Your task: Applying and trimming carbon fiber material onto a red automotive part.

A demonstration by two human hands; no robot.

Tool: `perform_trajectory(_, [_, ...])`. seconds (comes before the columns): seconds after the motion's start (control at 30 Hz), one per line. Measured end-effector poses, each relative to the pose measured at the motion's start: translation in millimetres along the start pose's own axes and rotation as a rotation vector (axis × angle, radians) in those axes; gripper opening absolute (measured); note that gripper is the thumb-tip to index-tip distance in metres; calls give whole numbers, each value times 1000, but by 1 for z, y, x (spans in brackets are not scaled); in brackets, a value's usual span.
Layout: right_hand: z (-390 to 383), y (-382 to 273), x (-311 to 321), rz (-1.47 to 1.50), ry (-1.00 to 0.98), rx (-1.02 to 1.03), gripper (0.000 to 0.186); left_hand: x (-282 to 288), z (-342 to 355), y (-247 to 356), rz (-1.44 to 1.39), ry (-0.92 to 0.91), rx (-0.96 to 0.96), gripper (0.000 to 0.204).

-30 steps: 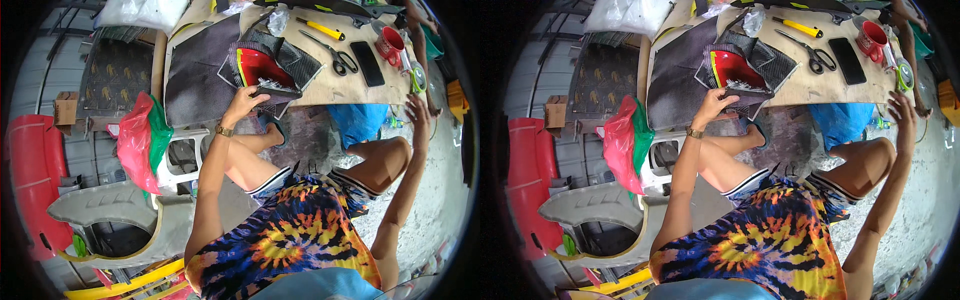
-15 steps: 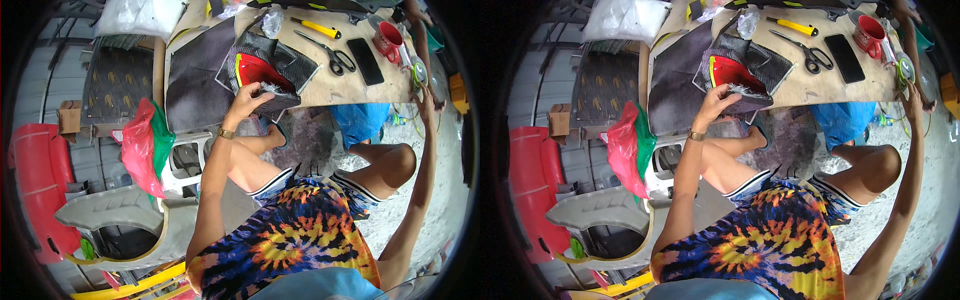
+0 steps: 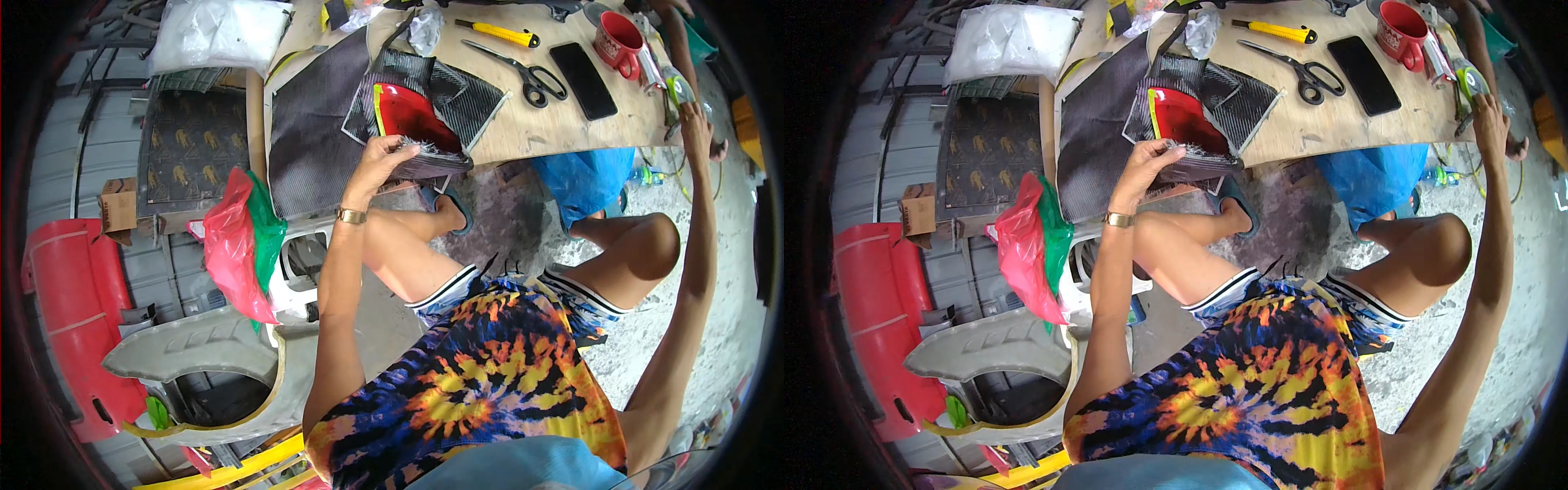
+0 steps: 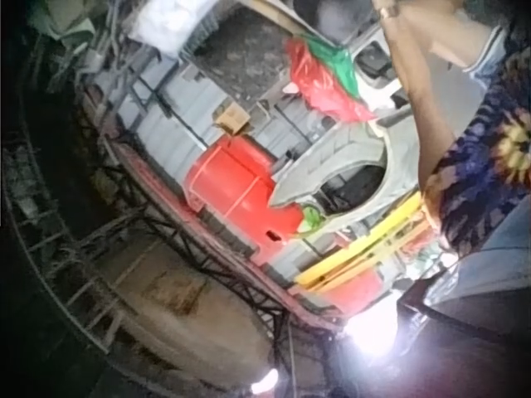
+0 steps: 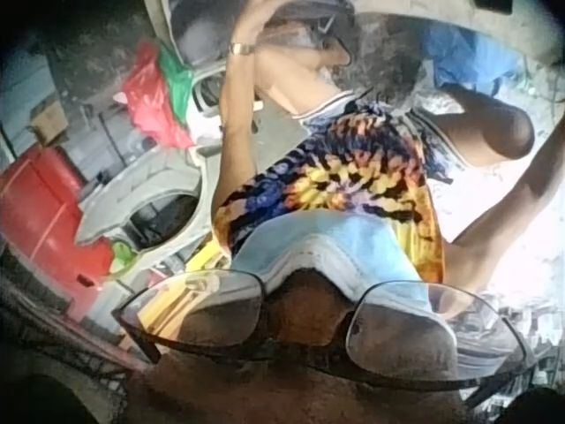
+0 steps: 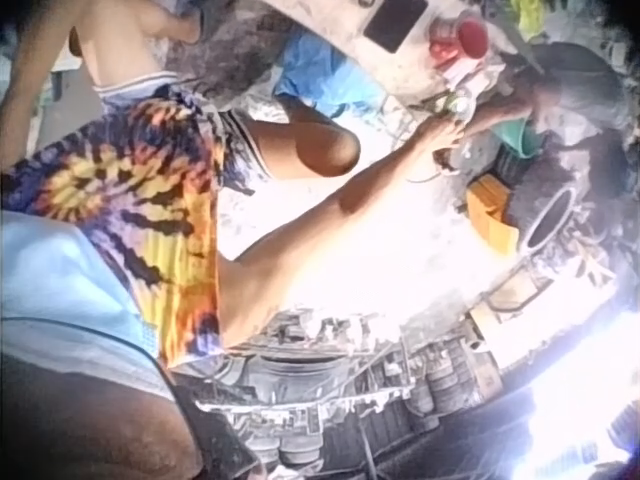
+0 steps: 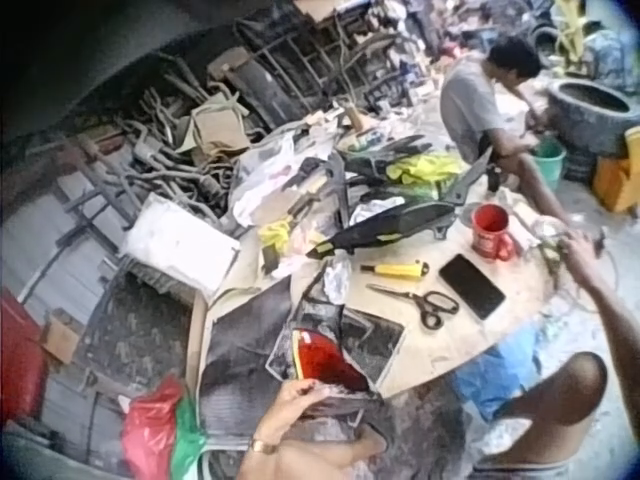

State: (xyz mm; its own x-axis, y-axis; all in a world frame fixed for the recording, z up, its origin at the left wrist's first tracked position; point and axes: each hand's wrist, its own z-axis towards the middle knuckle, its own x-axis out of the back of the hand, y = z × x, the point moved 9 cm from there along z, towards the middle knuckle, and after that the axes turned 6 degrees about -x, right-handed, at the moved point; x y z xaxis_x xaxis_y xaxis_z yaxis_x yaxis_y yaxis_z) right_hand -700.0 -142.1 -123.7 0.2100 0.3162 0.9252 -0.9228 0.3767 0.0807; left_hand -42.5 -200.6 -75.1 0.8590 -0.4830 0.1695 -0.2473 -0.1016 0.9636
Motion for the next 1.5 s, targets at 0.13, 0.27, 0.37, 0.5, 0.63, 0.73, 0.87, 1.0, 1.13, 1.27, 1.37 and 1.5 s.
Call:
perform_trajectory(0.13, [-4, 41, 14, 98, 95, -38, 21, 0, 3, -1, 82, -65, 14, 16])
perform_trajectory(0.27, [-43, 7, 85, 591, 30, -288, 23, 12, -3, -3, 271, -55, 4, 18])
perform_trajectory(0.37, [-88, -48, 158, 884, 146, -101, 24, -1, -2, 5, 135, -55, 3, 23])
perform_trajectory(0.5, [-151, -168, 163, 1350, -281, -336, 21, 6, -13, 10, 51, 74, -59, 25])
perform_trajectory(0.63, [-173, -269, 133, 1637, -634, 6, 15, -10, -6, 6, 209, -47, -34, 23])
perform_trajectory(0.73, [-168, -315, 137, 1749, -788, 75, 14, 3, -3, -8, 224, -15, -55, 19])
perform_trajectory(0.87, [-155, -341, 147, 1650, -856, 279, 12, -2, 1, -5, 222, -41, -64, 18])
perform_trajectory(1.0, [-137, -358, 161, 1508, -845, 454, 7, 0, -5, -3, 183, 13, -96, 16])
perform_trajectory(1.13, [-126, -361, 135, 1534, -791, 386, 9, 5, -3, -17, 68, 68, -114, 15])
perform_trajectory(1.27, [-116, -358, 116, 1030, -461, 422, 16, 5, -4, -18, 53, 52, -60, 12])
perform_trajectory(1.37, [-110, -368, 90, 932, -319, 442, 25, 1, -3, -18, 12, -3, -37, 15])
perform_trajectory(1.5, [-110, -378, 103, 813, -149, 506, 24, 1, 1, -17, 109, -106, -33, 20])
